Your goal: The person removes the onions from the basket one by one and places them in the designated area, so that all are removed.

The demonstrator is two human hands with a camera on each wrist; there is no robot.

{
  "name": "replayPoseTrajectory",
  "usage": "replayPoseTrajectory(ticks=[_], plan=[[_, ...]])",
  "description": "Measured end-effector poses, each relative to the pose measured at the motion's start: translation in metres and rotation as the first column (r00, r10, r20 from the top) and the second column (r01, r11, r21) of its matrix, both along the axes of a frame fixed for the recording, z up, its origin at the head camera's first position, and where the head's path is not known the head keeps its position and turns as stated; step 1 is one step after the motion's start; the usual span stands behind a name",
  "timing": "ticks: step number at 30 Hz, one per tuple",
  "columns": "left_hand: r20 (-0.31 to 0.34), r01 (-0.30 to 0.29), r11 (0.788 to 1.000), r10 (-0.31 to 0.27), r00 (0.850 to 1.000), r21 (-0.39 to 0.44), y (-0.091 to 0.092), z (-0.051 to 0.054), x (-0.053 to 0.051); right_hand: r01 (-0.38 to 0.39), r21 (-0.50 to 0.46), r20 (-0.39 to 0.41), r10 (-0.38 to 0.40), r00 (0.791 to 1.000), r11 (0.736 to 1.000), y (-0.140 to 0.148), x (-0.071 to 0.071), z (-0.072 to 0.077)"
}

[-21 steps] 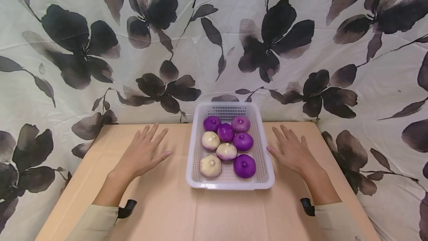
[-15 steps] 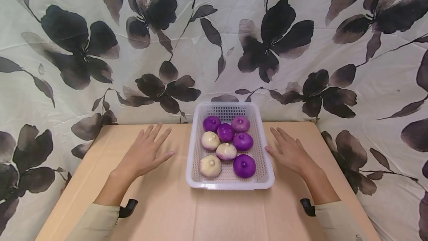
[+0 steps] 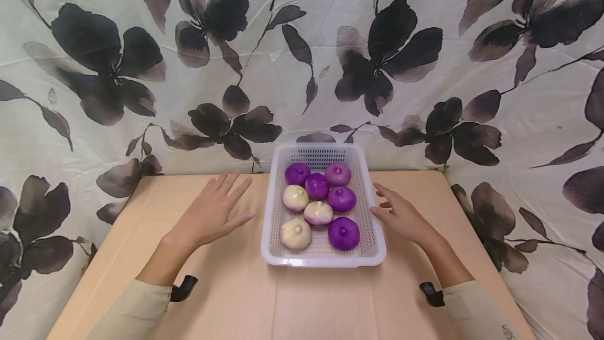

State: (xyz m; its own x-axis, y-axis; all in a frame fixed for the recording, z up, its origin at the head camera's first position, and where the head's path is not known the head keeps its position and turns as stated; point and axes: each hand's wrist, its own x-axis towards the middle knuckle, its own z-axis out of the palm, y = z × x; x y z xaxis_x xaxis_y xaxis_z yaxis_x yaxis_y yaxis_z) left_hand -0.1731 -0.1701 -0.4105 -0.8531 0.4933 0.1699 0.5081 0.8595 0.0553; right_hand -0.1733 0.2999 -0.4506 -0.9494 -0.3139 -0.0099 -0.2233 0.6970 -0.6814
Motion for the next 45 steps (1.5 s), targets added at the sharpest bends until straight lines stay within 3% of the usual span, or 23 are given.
replayPoseTrajectory(ticks=[11, 20, 25, 29, 33, 45], plan=[[0.028, 0.116, 0.993, -0.115, 0.993, -0.026, 0.02, 0.004, -0.007, 0.009, -0.199, 0.138, 0.019, 0.99, 0.98, -0.005, -0.003, -0.002], [0.008, 0.235, 0.971, -0.235, 0.972, -0.041, 0.041, 0.01, -0.014, 0.049, -0.288, 0.206, 0.012, 0.978, 0.956, -0.006, -0.003, -0.003], [0.093, 0.284, 0.958, -0.286, 0.954, 0.03, 0.055, 0.014, -0.018, 0.058, -0.308, 0.216, 0.011, 0.976, 0.95, -0.006, -0.003, -0.003], [0.213, 0.288, 0.948, -0.312, 0.926, 0.136, 0.066, 0.014, -0.021, 0.071, -0.301, 0.217, -0.004, 0.976, 0.951, -0.006, -0.004, -0.003], [0.275, 0.311, 0.925, -0.365, 0.89, 0.219, 0.077, 0.008, -0.026, 0.086, -0.271, 0.209, -0.029, 0.977, 0.959, -0.008, -0.004, -0.002], [0.43, 0.34, 0.885, -0.454, 0.78, 0.318, 0.098, -0.01, -0.043, 0.125, -0.22, 0.195, -0.082, 0.977, 0.967, -0.013, -0.003, 0.007]])
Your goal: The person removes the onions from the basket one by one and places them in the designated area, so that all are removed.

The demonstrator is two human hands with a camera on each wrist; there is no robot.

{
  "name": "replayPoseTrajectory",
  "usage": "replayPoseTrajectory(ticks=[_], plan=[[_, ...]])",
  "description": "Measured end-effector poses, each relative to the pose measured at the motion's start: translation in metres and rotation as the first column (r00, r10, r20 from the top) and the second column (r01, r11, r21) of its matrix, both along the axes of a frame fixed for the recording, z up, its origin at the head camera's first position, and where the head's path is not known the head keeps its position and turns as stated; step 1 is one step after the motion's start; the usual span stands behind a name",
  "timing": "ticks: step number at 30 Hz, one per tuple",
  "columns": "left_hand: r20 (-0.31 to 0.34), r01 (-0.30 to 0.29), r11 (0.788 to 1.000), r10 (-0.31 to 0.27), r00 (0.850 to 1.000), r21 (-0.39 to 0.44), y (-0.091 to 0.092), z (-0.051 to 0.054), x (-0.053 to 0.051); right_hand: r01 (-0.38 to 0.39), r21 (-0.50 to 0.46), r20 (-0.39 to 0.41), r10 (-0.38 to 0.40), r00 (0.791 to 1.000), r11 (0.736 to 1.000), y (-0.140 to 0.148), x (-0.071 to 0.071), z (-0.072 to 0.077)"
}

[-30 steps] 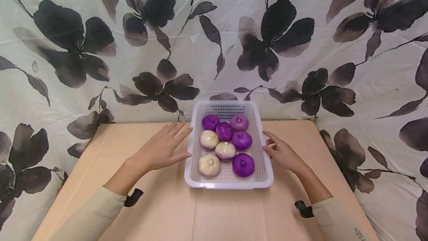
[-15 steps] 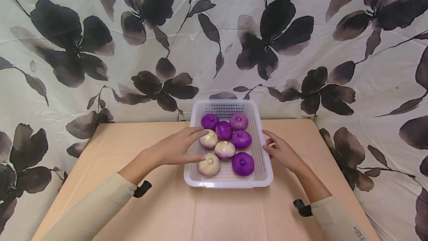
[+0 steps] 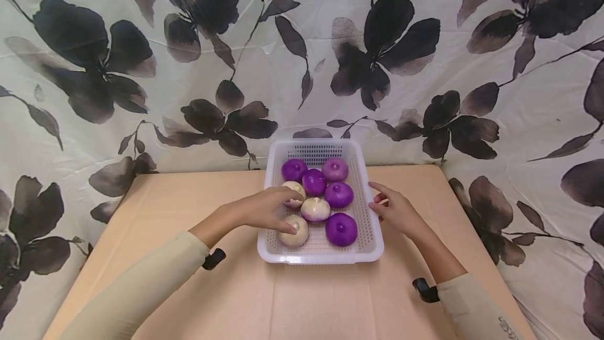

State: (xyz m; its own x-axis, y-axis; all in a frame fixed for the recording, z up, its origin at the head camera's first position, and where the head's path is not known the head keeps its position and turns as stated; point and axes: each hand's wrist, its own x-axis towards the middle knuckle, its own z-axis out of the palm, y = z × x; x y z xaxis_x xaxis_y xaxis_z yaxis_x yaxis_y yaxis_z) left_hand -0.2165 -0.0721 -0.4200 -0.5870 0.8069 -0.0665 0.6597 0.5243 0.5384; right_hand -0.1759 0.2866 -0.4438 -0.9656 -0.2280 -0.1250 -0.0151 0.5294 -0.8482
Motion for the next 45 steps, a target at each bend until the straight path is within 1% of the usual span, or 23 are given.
replayPoseTrajectory(ticks=[2, 6, 11, 13, 17, 19, 23, 27, 29, 33, 38, 42, 45], plan=[[0.041, 0.004, 1.0, -0.004, 0.999, -0.009, 0.003, -0.002, -0.002, 0.009, 0.002, 0.005, -0.009, 1.0, 1.0, 0.0, -0.001, 0.0], [0.076, 0.011, 0.998, -0.006, 0.997, -0.063, 0.009, -0.005, -0.006, 0.008, 0.0, 0.005, -0.008, 1.0, 1.0, 0.001, -0.002, -0.002], [0.079, 0.021, 0.99, -0.01, 0.997, -0.139, 0.017, -0.008, -0.008, 0.007, -0.006, 0.004, -0.007, 1.0, 1.0, 0.002, -0.002, -0.004], [0.093, 0.021, 0.988, -0.007, 0.996, -0.153, 0.019, -0.008, -0.009, 0.01, -0.01, 0.004, -0.01, 1.0, 1.0, 0.002, -0.002, -0.004], [0.092, 0.01, 0.98, 0.009, 0.996, -0.197, 0.022, -0.011, -0.008, 0.001, -0.023, -0.001, -0.001, 1.0, 1.0, 0.0, -0.002, -0.003], [0.071, 0.003, 0.973, 0.014, 0.997, -0.229, 0.024, -0.013, -0.007, 0.001, -0.025, -0.001, -0.001, 1.0, 1.0, -0.001, -0.002, -0.003], [-0.018, 0.001, 0.951, -0.007, 1.0, -0.308, 0.027, -0.017, -0.005, 0.007, -0.017, 0.005, -0.007, 1.0, 1.0, 0.0, -0.003, -0.003], [-0.118, -0.013, 0.922, -0.036, 0.992, -0.386, 0.029, -0.022, -0.001, 0.006, -0.011, 0.006, -0.006, 1.0, 1.0, 0.002, -0.003, -0.004], [-0.151, -0.024, 0.913, -0.042, 0.988, -0.408, 0.03, -0.025, 0.0, 0.004, -0.014, 0.004, -0.004, 1.0, 1.0, 0.003, -0.003, -0.004], [-0.18, -0.03, 0.903, -0.053, 0.982, -0.428, 0.03, -0.028, 0.002, -0.002, -0.024, 0.006, 0.002, 1.0, 1.0, 0.003, -0.001, -0.003], [-0.199, -0.026, 0.905, -0.065, 0.978, -0.425, 0.03, -0.03, 0.004, 0.001, -0.022, 0.001, -0.001, 1.0, 1.0, 0.003, 0.001, -0.002], [-0.193, -0.024, 0.908, -0.063, 0.979, -0.417, 0.03, -0.03, 0.003, -0.004, -0.02, -0.006, 0.004, 1.0, 1.0, 0.003, 0.001, -0.003], [-0.176, -0.022, 0.913, -0.054, 0.983, -0.406, 0.029, -0.027, 0.002, -0.01, -0.023, -0.011, 0.01, 1.0, 1.0, 0.003, -0.001, -0.004]])
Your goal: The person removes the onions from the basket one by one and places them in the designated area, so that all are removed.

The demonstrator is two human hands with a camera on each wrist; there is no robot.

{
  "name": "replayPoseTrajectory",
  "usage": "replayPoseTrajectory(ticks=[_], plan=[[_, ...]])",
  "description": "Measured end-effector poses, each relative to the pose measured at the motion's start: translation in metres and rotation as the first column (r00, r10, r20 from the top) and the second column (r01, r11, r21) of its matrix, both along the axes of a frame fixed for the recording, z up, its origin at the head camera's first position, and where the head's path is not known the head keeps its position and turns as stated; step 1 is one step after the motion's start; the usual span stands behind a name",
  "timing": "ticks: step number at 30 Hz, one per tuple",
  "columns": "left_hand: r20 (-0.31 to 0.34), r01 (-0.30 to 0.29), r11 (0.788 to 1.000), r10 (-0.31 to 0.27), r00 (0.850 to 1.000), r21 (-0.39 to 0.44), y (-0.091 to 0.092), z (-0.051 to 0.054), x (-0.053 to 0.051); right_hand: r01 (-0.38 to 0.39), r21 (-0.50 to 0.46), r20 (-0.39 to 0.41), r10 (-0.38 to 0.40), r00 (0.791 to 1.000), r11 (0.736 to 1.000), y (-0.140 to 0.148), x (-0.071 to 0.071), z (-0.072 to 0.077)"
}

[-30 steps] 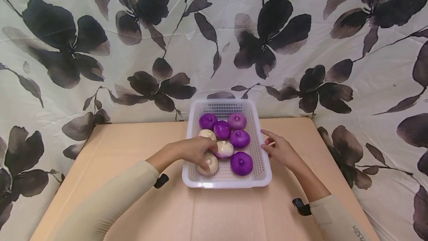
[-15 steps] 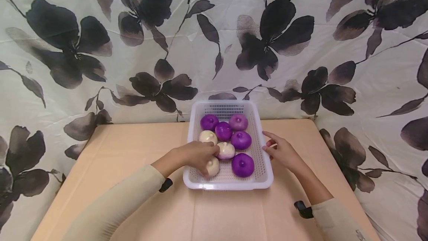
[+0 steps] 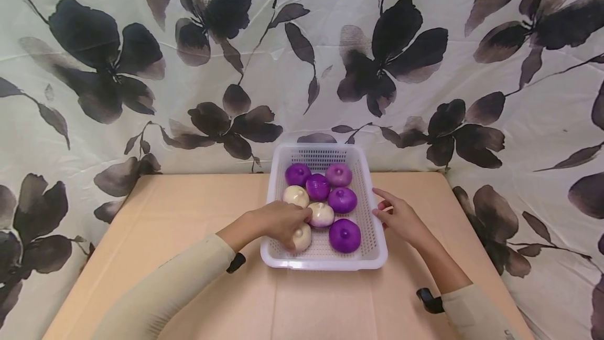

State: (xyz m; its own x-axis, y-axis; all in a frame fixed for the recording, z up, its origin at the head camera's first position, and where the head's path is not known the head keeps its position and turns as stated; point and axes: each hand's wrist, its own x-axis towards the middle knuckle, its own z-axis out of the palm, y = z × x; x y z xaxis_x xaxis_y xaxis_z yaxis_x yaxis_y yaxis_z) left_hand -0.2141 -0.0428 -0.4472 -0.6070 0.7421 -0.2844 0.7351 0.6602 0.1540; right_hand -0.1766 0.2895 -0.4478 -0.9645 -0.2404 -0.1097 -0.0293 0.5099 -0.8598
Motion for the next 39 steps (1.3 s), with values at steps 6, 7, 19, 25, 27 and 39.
replayPoseTrajectory(ticks=[6, 7, 19, 25, 27, 39], plan=[[0.074, -0.028, 0.999, 0.026, 0.997, 0.02, 0.0, 0.006, -0.002, 0.003, -0.001, -0.002, -0.003, 1.0, 1.0, 0.0, 0.001, -0.001], [0.089, -0.032, 0.999, 0.03, 0.996, 0.023, 0.0, 0.008, -0.002, 0.004, 0.001, -0.001, -0.004, 1.0, 1.0, -0.001, 0.001, -0.001], [0.239, -0.074, 0.991, 0.046, 0.97, 0.109, -0.004, 0.024, -0.002, 0.007, 0.0, 0.007, -0.007, 1.0, 1.0, -0.001, 0.001, 0.0], [0.25, -0.077, 0.984, 0.035, 0.968, 0.16, -0.008, 0.027, -0.005, 0.005, 0.001, 0.007, -0.005, 1.0, 1.0, -0.002, 0.001, 0.001], [0.242, -0.068, 0.98, 0.021, 0.97, 0.186, -0.009, 0.029, -0.005, 0.006, -0.001, 0.01, -0.006, 1.0, 1.0, -0.002, 0.002, 0.001], [0.202, -0.135, 0.886, 0.048, 0.978, 0.443, -0.026, 0.036, -0.001, 0.001, -0.018, 0.006, -0.001, 1.0, 1.0, -0.003, 0.002, 0.002]])
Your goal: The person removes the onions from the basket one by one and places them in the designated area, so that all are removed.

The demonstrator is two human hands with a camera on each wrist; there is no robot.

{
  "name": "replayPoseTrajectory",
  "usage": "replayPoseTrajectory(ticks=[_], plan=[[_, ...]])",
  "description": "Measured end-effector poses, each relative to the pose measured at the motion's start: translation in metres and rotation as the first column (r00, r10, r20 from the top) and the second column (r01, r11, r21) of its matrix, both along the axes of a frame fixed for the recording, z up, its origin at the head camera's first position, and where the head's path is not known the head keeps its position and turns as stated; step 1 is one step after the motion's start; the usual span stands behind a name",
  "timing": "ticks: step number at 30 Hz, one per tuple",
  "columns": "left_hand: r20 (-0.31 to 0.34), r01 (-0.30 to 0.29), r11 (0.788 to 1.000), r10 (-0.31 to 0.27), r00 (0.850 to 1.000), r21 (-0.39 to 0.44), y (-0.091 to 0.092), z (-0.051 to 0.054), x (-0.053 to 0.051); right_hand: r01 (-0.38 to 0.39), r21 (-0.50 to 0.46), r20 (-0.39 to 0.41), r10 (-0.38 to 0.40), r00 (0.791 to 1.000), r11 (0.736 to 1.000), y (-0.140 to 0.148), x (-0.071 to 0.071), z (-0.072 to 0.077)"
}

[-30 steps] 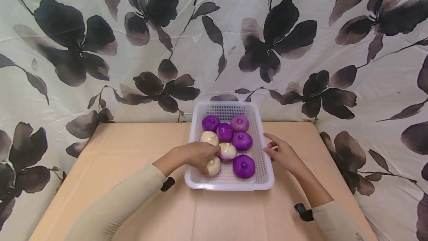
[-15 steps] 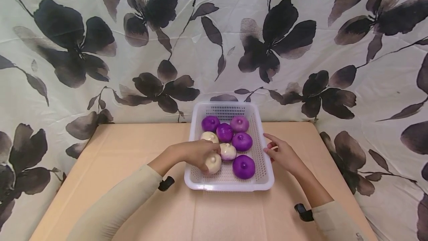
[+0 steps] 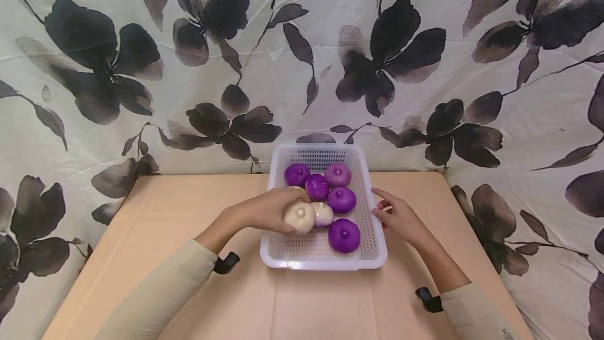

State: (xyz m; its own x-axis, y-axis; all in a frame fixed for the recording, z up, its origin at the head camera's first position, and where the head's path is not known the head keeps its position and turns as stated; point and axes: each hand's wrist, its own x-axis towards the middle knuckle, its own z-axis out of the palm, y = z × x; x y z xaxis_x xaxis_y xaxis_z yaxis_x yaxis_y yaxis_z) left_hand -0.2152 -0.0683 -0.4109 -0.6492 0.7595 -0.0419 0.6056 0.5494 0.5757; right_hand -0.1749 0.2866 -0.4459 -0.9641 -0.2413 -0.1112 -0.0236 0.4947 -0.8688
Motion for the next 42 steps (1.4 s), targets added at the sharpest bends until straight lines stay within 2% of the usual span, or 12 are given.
replayPoseTrajectory(ticks=[9, 14, 18, 24, 28, 34, 42], plan=[[-0.002, -0.099, 0.984, 0.1, 0.995, 0.145, -0.013, 0.002, 0.004, 0.002, 0.018, -0.009, -0.002, 1.0, 1.0, 0.004, -0.004, -0.004], [0.003, -0.153, 0.958, 0.157, 0.988, 0.244, -0.023, 0.001, 0.004, -0.003, 0.014, -0.016, 0.003, 1.0, 1.0, 0.002, -0.005, -0.004], [-0.028, -0.192, 0.932, 0.211, 0.977, 0.308, -0.033, -0.001, 0.001, -0.002, 0.005, -0.019, 0.002, 1.0, 1.0, 0.001, -0.004, -0.003], [-0.03, -0.306, 0.882, 0.339, 0.94, 0.358, -0.05, -0.008, -0.005, -0.001, 0.005, -0.015, 0.001, 1.0, 1.0, 0.001, -0.002, -0.003], [-0.046, -0.355, 0.846, 0.405, 0.913, 0.398, -0.062, -0.015, -0.01, 0.0, 0.007, -0.012, 0.0, 1.0, 1.0, 0.001, -0.002, -0.003], [-0.05, -0.405, 0.801, 0.473, 0.88, 0.441, -0.077, -0.026, -0.019, -0.004, 0.001, -0.011, 0.004, 1.0, 1.0, 0.001, -0.003, -0.002], [-0.004, -0.498, 0.746, 0.557, 0.831, 0.442, -0.093, -0.045, -0.033, -0.007, -0.003, -0.007, 0.007, 1.0, 1.0, 0.001, -0.003, -0.002]])
